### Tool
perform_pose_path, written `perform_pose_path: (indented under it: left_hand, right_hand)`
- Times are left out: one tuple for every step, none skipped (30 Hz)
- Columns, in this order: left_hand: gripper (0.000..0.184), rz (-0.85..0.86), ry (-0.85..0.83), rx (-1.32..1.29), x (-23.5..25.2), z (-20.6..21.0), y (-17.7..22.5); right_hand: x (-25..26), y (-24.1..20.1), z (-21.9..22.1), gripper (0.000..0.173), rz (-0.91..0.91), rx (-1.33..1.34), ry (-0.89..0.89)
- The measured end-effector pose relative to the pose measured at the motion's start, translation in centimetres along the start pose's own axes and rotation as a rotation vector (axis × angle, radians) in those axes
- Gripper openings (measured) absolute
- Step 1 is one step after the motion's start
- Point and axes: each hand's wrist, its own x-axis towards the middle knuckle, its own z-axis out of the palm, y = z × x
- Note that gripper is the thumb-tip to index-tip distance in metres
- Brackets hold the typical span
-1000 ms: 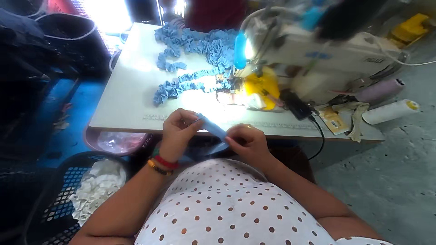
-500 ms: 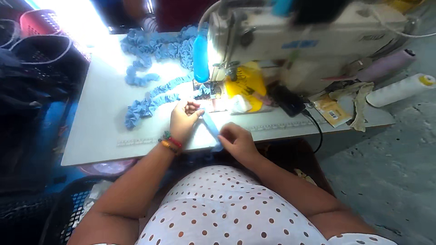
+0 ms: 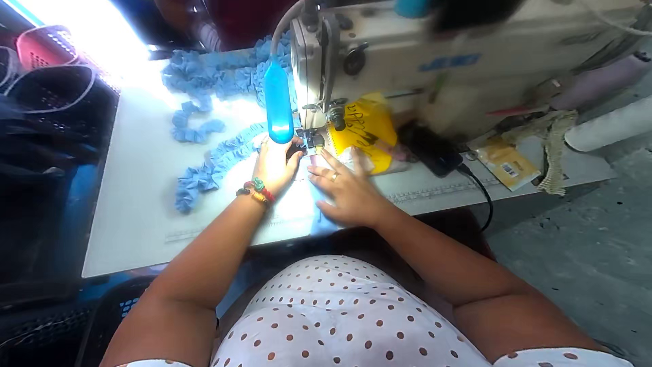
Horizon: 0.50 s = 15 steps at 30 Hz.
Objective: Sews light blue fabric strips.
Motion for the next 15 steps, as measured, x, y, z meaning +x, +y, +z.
perform_pose_path:
  left_hand:
    - [0.03,0.041,-0.011,0.072,0.3,0.0,-0.6]
    - [0.033,0.054,-0.036,0.142,0.7,0.1,-1.2]
    - [0.035,0.053,-0.063,0.19,1.1,0.1,-1.9]
    - [0.037,0.052,-0.085,0.216,1.7,0.2,-2.5]
    - [0.039,0.06,-0.102,0.236,2.3,0.3,-3.3]
    - [0.041,0.083,-0.102,0.241,3.0,0.6,-4.2]
    - [0.041,0.106,-0.088,0.225,3.6,1.0,-5.2]
    - [0.04,0.112,-0.07,0.204,4.0,1.4,-6.1]
    - [0.039,0.108,-0.047,0.183,4.2,1.6,-6.5]
    - [0.037,0.094,-0.026,0.159,4.1,1.5,-6.3]
    - [0.036,0.063,-0.011,0.142,3.5,1.2,-5.3]
    - [0.035,0.051,0.009,0.125,2.4,0.6,-3.7]
    - [0.035,0.082,0.034,0.127,1.2,0.2,-2.3]
    - [0.035,0.169,0.055,0.141,0.1,-0.1,-1.0]
    - [0.035,0.273,0.052,0.169,-0.7,-0.3,-0.2]
  right_hand:
    - [0.0,-0.1,0.0,0.058,0.011,-0.005,-0.003]
    - [0.1,-0.2,-0.1,0.058,0.02,-0.011,-0.003]
    - [0.1,-0.3,-0.2,0.058,0.029,-0.019,-0.004]
    - [0.3,-0.3,-0.3,0.058,0.037,-0.028,-0.006]
    - [0.4,-0.4,-0.3,0.059,0.046,-0.036,-0.008]
    - [0.6,-0.4,-0.4,0.059,0.061,-0.049,-0.01]
    - [0.8,-0.4,-0.4,0.059,0.078,-0.065,-0.009]
    - [1.0,-0.4,-0.4,0.059,0.099,-0.08,-0.003]
    - [1.2,-0.4,-0.5,0.059,0.12,-0.089,-0.001]
    - [1.5,-0.4,-0.6,0.059,0.136,-0.091,-0.007]
    - [1.6,-0.3,-0.6,0.059,0.144,-0.088,-0.013]
    - [1.8,-0.2,-0.6,0.058,0.143,-0.083,-0.013]
    - [2.0,-0.2,-0.6,0.057,0.14,-0.077,-0.013]
    - [2.1,-0.1,-0.7,0.057,0.135,-0.071,-0.011]
    - [2.1,-0.1,-0.7,0.056,0.133,-0.062,-0.007]
